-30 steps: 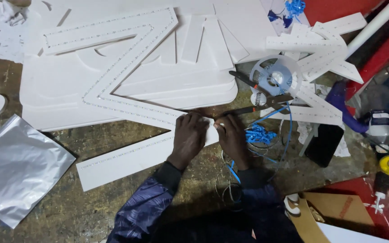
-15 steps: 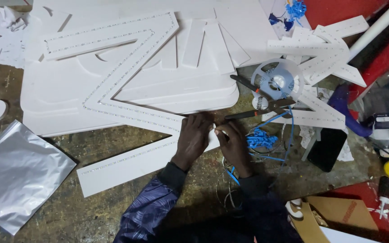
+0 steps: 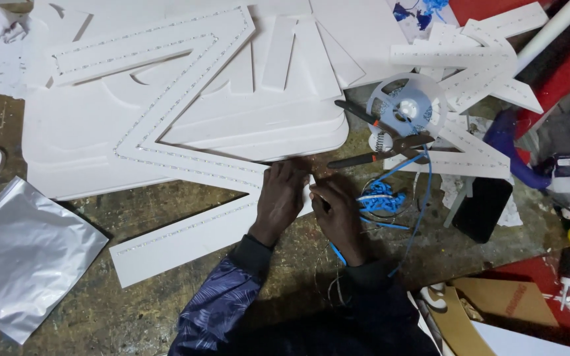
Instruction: Applying LED strips to foam sign letters by measuring, cutting, and adhering them to the surface.
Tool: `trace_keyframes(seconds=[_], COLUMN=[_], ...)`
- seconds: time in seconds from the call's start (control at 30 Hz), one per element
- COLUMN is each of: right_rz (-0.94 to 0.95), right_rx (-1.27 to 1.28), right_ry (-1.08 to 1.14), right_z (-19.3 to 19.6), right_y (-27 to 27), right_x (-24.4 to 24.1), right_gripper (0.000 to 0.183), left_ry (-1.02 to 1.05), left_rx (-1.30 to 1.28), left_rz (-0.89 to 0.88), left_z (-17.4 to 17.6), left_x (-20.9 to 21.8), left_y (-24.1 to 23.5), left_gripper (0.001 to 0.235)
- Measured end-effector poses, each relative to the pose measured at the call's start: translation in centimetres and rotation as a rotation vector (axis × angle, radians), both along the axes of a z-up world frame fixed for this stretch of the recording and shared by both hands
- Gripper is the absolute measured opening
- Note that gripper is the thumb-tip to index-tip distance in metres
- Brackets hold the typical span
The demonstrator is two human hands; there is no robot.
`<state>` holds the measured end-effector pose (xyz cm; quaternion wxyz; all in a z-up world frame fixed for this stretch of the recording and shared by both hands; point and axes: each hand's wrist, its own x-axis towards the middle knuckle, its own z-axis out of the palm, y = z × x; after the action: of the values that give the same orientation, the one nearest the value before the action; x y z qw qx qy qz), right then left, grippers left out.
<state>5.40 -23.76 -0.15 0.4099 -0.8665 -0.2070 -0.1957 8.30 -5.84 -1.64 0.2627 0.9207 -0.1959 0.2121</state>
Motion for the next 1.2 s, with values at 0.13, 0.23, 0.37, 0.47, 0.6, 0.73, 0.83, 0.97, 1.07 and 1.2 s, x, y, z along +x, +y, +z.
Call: trace_keyframes(seconds=[0.13,0.23,0.37,0.47,0.6,0.73,0.83,0.97,1.07,1.2], right_rz=[-0.012,0.003,0.002,0.000,0.003,-0.029,-0.033,-0.097,-0.123,-0.158], right_rx=[-0.046,-0.076,-0.092,-0.105,-0.131,-0.186,-0.228,-0.446,-0.540,-0.709], right_ry=[-0.028,-0.096,-0.094,-0.093,-0.133,-0.162,-0.172,-0.115,-0.068,-0.022], right_z=[0.2,1.6,1.2,0.2,1.0,1.5,1.8,-0.5,0.2,1.9], right_y=[0.0,0.5,0.6,0.5,0.8,1.0,0.8,-0.2,-0.1,0.5], right_x=[-0.1,-0.1,-0.3,-0.3,-0.2,-1.1,-1.8,-3.1,-4.3,-5.5], right_gripper=[0.011,0.011,0.013,0.014,0.016,0.014,0.021,0.033,0.046,0.064], left_ry=[-0.002,0.002,0.014,0.025,0.050,0.057,0.058,0.114,0.126,0.116], left_rx=[-0.027,-0.051,-0.083,-0.092,-0.127,-0.112,-0.135,-0.096,-0.088,-0.117], left_rz=[-0.005,-0.003,-0.012,-0.029,-0.050,-0.029,-0.025,0.043,0.044,0.029], left_z=[-1.3,-0.6,0.1,0.8,-0.8,0.0,0.9,-1.3,-1.3,-1.2], left_x=[0.5,0.4,0.3,0.2,0.9,0.6,0.7,1.5,1.8,1.6], left_y=[0.1,0.2,0.2,0.4,0.6,0.5,0.2,-0.3,-0.2,0.0], left_gripper=[0.010,0.010,0.009,0.010,0.010,0.009,0.009,0.009,0.013,0.014])
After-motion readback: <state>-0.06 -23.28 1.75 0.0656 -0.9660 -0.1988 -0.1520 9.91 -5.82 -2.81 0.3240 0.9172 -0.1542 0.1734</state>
